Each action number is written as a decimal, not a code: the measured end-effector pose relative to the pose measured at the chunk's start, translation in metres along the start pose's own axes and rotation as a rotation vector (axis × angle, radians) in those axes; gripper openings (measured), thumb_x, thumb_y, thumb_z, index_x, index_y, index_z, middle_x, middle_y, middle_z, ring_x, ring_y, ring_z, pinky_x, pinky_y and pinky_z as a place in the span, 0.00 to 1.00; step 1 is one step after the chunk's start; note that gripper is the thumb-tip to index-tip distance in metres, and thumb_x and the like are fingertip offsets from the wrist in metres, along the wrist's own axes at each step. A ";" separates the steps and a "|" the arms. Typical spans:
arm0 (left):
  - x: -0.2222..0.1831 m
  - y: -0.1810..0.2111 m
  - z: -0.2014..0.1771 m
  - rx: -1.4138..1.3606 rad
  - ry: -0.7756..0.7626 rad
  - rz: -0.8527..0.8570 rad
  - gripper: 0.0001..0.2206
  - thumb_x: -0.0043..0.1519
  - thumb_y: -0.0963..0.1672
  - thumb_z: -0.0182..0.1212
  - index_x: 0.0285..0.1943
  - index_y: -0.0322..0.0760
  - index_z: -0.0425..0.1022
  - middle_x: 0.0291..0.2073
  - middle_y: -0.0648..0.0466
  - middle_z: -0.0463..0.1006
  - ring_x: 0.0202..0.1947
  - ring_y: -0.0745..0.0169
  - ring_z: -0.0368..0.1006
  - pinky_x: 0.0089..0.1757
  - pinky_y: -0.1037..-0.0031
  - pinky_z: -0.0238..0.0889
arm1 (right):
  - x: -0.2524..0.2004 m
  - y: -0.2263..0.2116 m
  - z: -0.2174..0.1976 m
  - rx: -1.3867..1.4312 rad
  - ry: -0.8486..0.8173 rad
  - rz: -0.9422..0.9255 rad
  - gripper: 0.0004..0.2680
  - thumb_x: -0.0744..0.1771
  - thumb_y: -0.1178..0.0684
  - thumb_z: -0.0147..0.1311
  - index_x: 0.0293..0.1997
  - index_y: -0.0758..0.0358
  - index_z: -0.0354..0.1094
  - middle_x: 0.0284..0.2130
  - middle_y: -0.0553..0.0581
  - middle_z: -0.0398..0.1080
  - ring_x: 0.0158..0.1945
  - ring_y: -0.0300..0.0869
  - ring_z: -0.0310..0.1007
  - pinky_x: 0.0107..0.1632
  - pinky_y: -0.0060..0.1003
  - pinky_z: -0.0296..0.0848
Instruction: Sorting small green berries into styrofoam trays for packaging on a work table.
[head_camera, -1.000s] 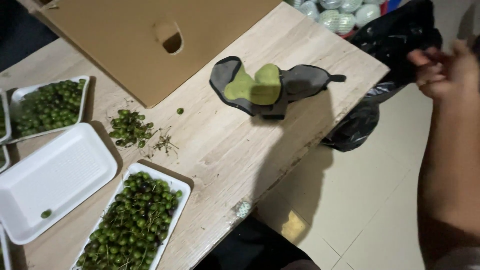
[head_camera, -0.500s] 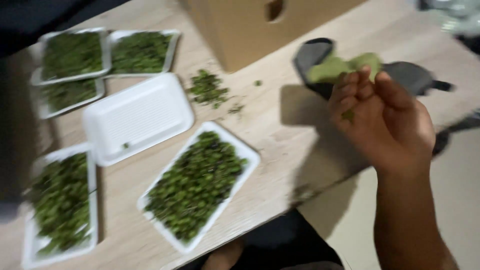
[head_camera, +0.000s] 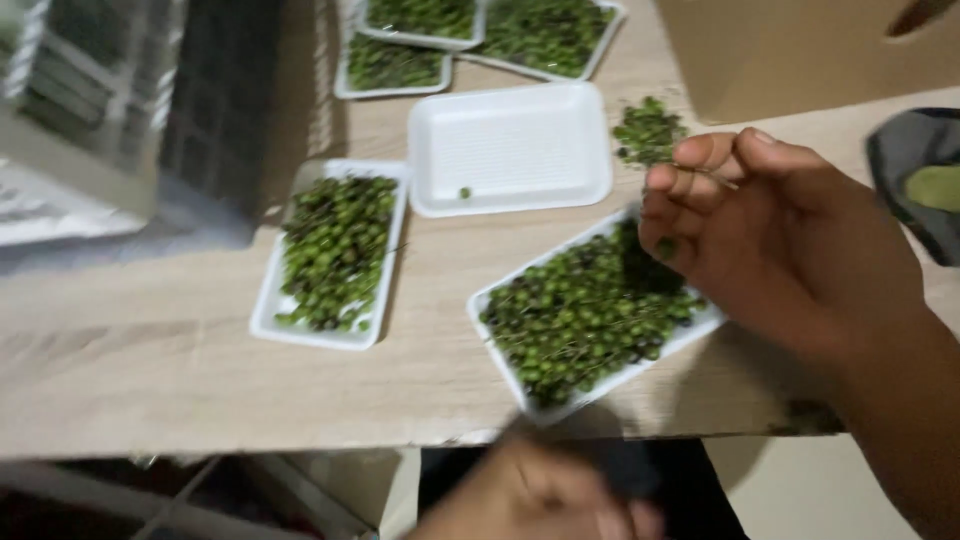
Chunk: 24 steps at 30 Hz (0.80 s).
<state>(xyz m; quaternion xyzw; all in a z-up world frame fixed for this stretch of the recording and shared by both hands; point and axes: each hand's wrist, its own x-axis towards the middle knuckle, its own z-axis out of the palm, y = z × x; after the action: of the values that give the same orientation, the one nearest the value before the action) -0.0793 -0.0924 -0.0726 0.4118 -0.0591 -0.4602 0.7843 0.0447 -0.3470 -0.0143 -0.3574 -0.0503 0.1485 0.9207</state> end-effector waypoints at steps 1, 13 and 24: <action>0.010 0.010 -0.002 -0.009 0.016 0.017 0.05 0.64 0.44 0.66 0.38 0.37 0.82 0.47 0.49 0.83 0.50 0.67 0.80 0.56 0.80 0.70 | 0.003 0.006 0.011 -0.003 -0.016 0.019 0.10 0.71 0.51 0.49 0.47 0.68 0.72 0.45 0.66 0.75 0.49 0.52 0.73 0.58 0.45 0.68; 0.080 0.064 -0.046 -0.803 0.179 0.673 0.30 0.70 0.53 0.44 0.72 0.24 0.58 0.71 0.33 0.59 0.72 0.42 0.55 0.70 0.57 0.46 | 0.013 0.070 0.110 -1.049 0.330 -0.043 0.08 0.71 0.61 0.37 0.46 0.64 0.67 0.39 0.55 0.75 0.44 0.38 0.77 0.52 0.30 0.79; 0.095 0.041 -0.071 -0.796 -0.059 0.829 0.27 0.77 0.53 0.44 0.71 0.24 0.61 0.64 0.32 0.66 0.66 0.42 0.63 0.67 0.59 0.54 | 0.022 0.090 0.074 -0.570 0.069 -0.208 0.06 0.71 0.62 0.41 0.43 0.69 0.68 0.44 0.66 0.74 0.51 0.48 0.77 0.61 0.35 0.78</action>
<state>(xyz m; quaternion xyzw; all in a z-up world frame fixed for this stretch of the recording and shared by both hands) 0.0362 -0.1140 -0.1180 0.0144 -0.0596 -0.1124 0.9918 0.0293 -0.2293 -0.0208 -0.5991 -0.0952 0.0211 0.7947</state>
